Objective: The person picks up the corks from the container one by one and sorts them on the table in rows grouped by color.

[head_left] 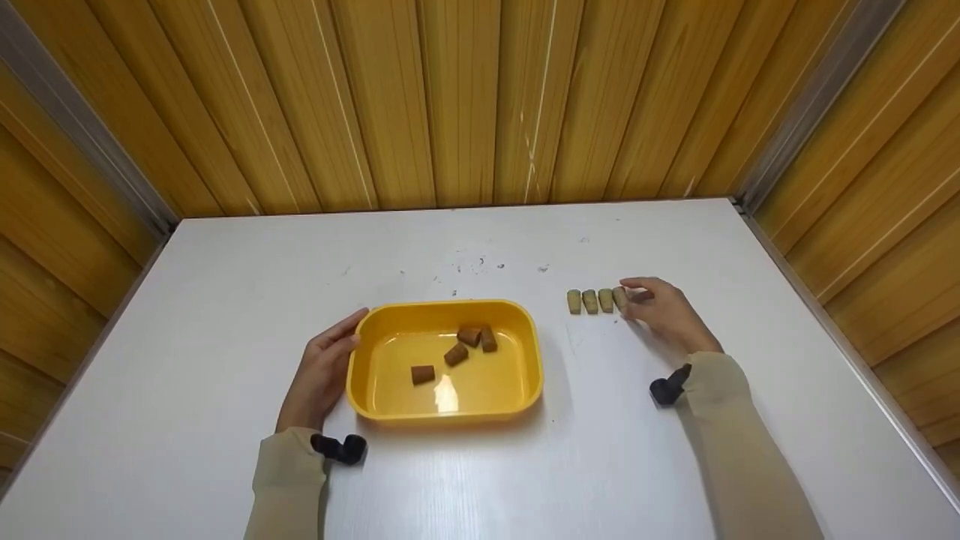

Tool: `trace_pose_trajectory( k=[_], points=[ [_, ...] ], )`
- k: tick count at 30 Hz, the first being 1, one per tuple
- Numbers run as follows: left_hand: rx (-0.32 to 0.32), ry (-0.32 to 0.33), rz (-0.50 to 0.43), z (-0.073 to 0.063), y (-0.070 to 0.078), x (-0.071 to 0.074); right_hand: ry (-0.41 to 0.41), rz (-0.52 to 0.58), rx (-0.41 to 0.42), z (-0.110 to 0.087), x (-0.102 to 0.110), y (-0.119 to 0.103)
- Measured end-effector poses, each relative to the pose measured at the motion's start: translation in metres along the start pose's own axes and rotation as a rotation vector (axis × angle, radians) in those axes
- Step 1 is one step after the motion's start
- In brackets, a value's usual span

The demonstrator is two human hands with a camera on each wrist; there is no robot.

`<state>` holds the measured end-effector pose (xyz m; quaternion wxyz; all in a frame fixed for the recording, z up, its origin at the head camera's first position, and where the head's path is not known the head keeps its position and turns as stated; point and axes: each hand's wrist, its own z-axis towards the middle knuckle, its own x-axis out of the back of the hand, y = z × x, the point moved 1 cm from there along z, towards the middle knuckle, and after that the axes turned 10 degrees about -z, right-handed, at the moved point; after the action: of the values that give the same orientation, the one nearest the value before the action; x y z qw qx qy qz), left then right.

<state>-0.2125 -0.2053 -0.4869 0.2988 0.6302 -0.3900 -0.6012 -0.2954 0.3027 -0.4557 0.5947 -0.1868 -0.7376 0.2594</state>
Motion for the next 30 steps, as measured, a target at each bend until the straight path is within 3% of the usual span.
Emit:
trace_pose_trajectory(
  k=[11, 30],
  points=[
    [0.004, 0.014, 0.015, 0.001, 0.0, 0.0, 0.007, -0.032, -0.002, -0.001, 0.008, -0.007],
    [0.016, 0.03, 0.043, 0.001, 0.002, -0.002, 0.047, -0.04, 0.145, -0.002, 0.014, -0.055]
  ],
)
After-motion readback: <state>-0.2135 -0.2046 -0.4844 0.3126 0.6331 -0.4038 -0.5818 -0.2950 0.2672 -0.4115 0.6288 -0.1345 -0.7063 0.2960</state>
